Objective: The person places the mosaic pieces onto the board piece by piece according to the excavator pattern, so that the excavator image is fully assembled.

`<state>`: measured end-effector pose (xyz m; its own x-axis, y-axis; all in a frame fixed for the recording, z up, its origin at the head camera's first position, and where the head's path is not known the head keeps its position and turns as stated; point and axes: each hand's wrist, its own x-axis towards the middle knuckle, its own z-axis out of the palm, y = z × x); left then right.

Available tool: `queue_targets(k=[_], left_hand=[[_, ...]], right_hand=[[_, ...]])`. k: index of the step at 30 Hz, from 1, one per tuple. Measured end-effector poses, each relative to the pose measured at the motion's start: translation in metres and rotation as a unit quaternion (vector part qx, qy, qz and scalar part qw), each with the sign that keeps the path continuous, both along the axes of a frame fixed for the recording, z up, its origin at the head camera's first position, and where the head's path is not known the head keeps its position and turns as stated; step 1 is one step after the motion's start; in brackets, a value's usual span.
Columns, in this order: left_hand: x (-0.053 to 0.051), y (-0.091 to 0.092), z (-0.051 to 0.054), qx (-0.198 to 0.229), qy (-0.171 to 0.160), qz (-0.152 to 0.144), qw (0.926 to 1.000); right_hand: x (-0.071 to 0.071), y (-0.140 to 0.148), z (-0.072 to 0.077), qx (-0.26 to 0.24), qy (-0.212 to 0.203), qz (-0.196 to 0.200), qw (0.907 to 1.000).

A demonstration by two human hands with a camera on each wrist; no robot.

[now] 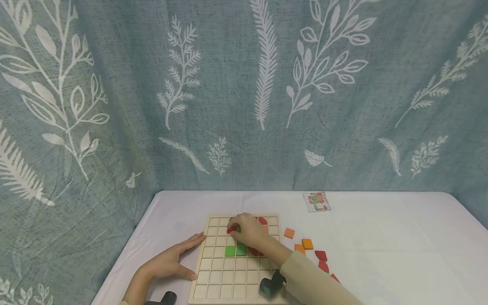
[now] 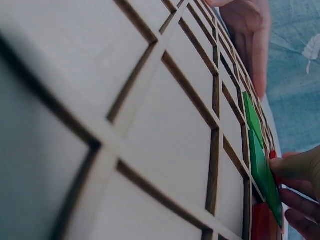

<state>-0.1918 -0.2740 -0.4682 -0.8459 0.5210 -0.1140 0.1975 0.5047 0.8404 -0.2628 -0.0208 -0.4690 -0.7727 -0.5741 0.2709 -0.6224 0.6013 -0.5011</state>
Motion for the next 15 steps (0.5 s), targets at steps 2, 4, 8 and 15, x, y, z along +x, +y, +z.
queue_targets(k=[2,4,8,15], left_hand=[[0.0004,0.0001,0.0005,-0.001,0.000,0.001,1.0000],[0.0007,0.0002,0.0008,-0.002,0.001,0.002,1.0000],[0.0012,0.0001,0.0014,-0.006,0.006,0.003,1.0000],[0.0019,-0.0001,0.0026,-0.005,0.006,-0.002,1.0000]], right_hand=[[0.0004,-0.0001,-0.0002,-0.003,-0.004,0.001,1.0000],[0.0007,0.0001,-0.0006,-0.007,-0.010,0.004,0.9999],[0.0006,0.0011,-0.0013,-0.014,-0.003,0.011,0.9998],[-0.0010,0.0038,-0.0019,-0.012,0.034,0.029,0.9989]])
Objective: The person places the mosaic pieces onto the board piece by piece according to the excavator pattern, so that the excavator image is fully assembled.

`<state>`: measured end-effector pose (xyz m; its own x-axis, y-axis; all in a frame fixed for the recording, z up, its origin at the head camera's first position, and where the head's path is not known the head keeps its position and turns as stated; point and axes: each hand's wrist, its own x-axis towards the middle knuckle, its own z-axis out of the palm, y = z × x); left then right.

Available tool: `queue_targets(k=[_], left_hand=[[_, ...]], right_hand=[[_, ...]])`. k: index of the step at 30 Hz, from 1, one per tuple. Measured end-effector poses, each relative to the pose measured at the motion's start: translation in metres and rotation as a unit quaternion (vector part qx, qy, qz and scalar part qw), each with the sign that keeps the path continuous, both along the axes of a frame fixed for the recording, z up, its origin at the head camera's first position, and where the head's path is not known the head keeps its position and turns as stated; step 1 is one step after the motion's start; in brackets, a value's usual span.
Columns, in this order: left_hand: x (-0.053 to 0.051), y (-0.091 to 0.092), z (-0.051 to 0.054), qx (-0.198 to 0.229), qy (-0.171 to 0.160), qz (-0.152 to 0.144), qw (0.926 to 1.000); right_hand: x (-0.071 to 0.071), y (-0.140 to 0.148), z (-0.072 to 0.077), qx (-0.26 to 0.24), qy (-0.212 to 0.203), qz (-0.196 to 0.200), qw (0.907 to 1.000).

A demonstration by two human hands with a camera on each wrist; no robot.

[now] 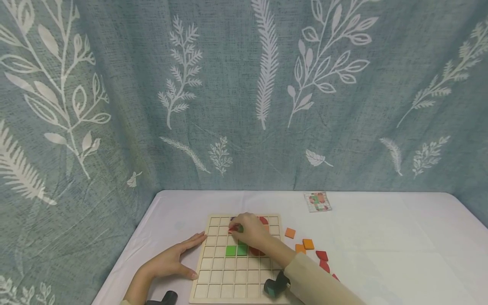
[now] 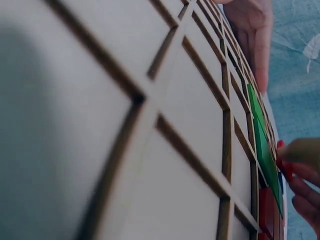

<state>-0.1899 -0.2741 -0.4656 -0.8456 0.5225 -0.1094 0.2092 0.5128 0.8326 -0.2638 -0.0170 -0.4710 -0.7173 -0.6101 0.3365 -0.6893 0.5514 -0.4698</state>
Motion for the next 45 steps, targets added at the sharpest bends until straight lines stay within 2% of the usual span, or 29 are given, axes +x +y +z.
queue_targets(k=[10,20,25,36,45], left_hand=[[-0.0006,-0.0004,-0.0015,0.003,-0.002,-0.001,1.0000],[-0.0004,0.0003,-0.0014,0.004,-0.004,0.002,1.0000],[0.0001,0.0004,-0.0007,0.003,-0.003,0.000,1.0000],[-0.0005,0.0002,-0.0007,0.002,-0.001,-0.004,1.0000],[-0.0007,-0.0004,-0.0010,0.001,0.002,-0.006,1.0000]], right_hand=[[0.0035,0.0056,0.0033,0.071,-0.011,0.078,0.9944],[0.0014,0.0053,0.0049,0.080,-0.041,0.142,0.9857],[0.0019,0.0042,0.0044,0.077,-0.038,0.147,0.9853],[0.0066,0.0004,0.0036,0.053,-0.047,0.114,0.9910],[0.0040,0.0017,0.0020,0.038,-0.076,0.140,0.9865]])
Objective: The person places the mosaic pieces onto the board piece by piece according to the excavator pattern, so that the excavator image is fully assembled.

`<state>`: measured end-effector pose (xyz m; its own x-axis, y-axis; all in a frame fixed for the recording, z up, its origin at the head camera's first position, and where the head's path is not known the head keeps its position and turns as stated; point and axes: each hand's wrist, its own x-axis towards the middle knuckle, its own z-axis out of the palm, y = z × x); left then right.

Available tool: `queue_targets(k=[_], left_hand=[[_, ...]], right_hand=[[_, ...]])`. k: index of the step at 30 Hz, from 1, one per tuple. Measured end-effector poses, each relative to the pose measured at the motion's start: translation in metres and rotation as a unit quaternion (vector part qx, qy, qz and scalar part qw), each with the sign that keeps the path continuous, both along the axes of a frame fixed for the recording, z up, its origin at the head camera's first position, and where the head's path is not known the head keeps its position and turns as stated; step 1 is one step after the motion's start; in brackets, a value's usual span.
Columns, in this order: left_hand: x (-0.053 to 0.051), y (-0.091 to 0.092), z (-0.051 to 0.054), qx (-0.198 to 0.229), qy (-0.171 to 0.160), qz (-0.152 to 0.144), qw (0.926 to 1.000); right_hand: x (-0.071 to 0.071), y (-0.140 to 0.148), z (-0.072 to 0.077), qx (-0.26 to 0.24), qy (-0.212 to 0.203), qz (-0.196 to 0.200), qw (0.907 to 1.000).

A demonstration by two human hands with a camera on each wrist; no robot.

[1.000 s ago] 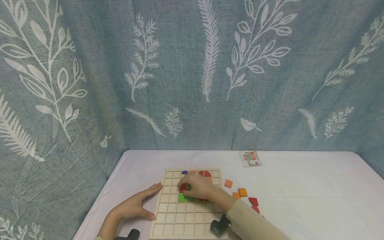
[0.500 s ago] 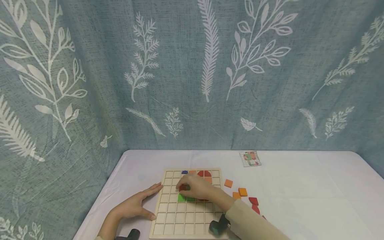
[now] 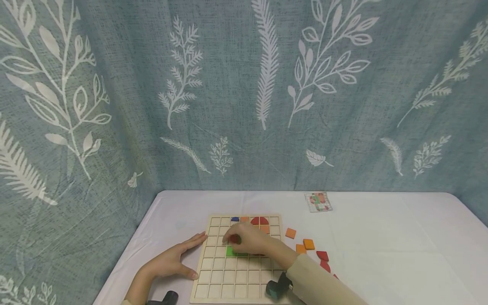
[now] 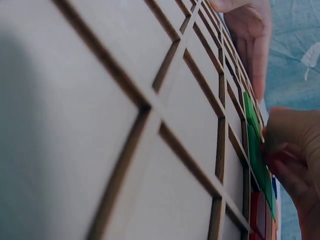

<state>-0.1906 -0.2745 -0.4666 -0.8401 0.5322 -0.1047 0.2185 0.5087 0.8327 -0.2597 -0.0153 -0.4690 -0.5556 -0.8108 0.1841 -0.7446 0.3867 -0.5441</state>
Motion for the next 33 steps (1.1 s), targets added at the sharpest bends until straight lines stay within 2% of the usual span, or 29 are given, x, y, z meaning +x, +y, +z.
queue_targets(k=[4,10,12,18,24,33], left_hand=[[0.000,0.000,0.000,0.001,-0.001,-0.002,1.0000],[0.000,0.001,0.000,-0.003,-0.005,0.002,1.0000],[0.000,0.001,0.000,-0.005,-0.005,0.005,1.0000],[0.000,0.000,-0.002,-0.008,-0.002,0.008,0.9999],[0.000,0.000,-0.002,-0.005,-0.001,0.006,1.0000],[0.000,0.000,-0.002,0.000,-0.003,0.005,1.0000]], right_hand=[[0.001,0.003,0.000,-0.004,0.006,0.003,1.0000],[0.007,0.008,0.001,-0.014,0.022,-0.072,0.9971],[0.009,0.008,0.001,-0.011,0.026,-0.084,0.9961],[0.009,0.004,0.000,-0.007,0.021,-0.077,0.9968],[0.009,0.003,0.000,-0.011,0.018,-0.087,0.9959],[0.012,0.004,0.002,-0.005,0.038,-0.087,0.9955]])
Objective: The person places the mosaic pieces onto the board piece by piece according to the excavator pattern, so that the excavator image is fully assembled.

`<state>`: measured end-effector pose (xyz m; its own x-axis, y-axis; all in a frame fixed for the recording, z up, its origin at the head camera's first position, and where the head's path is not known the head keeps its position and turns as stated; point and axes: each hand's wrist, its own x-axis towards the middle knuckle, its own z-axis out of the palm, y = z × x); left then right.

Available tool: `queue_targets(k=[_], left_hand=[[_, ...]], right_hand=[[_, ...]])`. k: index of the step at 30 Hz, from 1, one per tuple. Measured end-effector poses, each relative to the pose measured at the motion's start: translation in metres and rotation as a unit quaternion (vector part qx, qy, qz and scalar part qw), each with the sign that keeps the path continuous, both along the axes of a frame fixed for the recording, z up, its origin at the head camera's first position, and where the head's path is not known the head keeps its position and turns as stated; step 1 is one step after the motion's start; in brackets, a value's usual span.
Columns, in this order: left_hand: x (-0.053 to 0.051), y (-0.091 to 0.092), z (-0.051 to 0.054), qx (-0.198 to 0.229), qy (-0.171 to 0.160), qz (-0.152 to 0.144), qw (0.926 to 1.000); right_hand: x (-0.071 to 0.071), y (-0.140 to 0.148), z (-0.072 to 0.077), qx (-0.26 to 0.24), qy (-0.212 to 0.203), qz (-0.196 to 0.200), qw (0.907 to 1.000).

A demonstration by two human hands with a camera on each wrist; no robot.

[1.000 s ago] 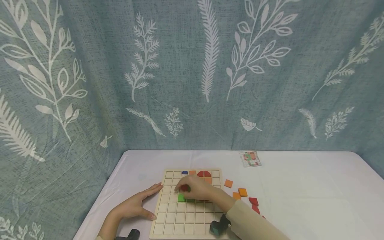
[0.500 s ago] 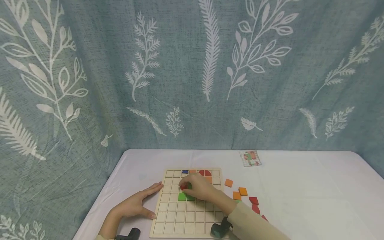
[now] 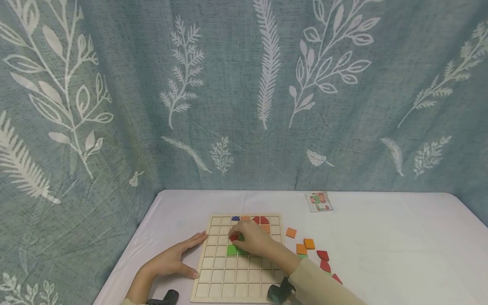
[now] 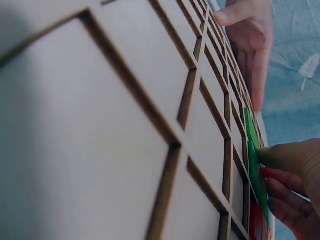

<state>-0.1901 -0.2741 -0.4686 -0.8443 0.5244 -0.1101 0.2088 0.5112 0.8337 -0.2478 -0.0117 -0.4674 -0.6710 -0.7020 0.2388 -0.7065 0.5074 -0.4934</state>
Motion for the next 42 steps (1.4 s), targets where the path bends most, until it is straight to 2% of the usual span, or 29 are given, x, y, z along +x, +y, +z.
queue_targets(k=[5,9,14,18,26,33,42], left_hand=[[-0.001,0.001,0.001,-0.005,-0.003,-0.001,1.0000],[-0.001,0.001,0.002,-0.008,-0.012,0.002,0.9999],[-0.001,0.001,0.002,-0.006,-0.013,0.006,0.9999],[-0.001,0.001,0.003,-0.014,-0.009,0.007,0.9998],[-0.002,-0.001,0.004,-0.018,-0.010,0.005,0.9998],[-0.002,0.000,0.007,-0.001,-0.022,0.005,0.9997],[-0.005,0.003,0.006,0.006,-0.024,0.004,0.9997]], right_hand=[[0.000,0.003,0.000,-0.008,0.000,0.005,1.0000],[0.001,0.013,0.002,-0.041,-0.029,0.004,0.9987],[0.003,0.041,0.006,-0.104,-0.060,-0.006,0.9927],[0.006,0.073,0.010,-0.130,-0.083,-0.019,0.9879],[0.014,0.133,0.013,-0.108,-0.080,-0.050,0.9898],[0.027,0.167,0.015,-0.073,-0.105,-0.083,0.9883],[0.055,0.186,0.012,-0.026,-0.088,-0.052,0.9944]])
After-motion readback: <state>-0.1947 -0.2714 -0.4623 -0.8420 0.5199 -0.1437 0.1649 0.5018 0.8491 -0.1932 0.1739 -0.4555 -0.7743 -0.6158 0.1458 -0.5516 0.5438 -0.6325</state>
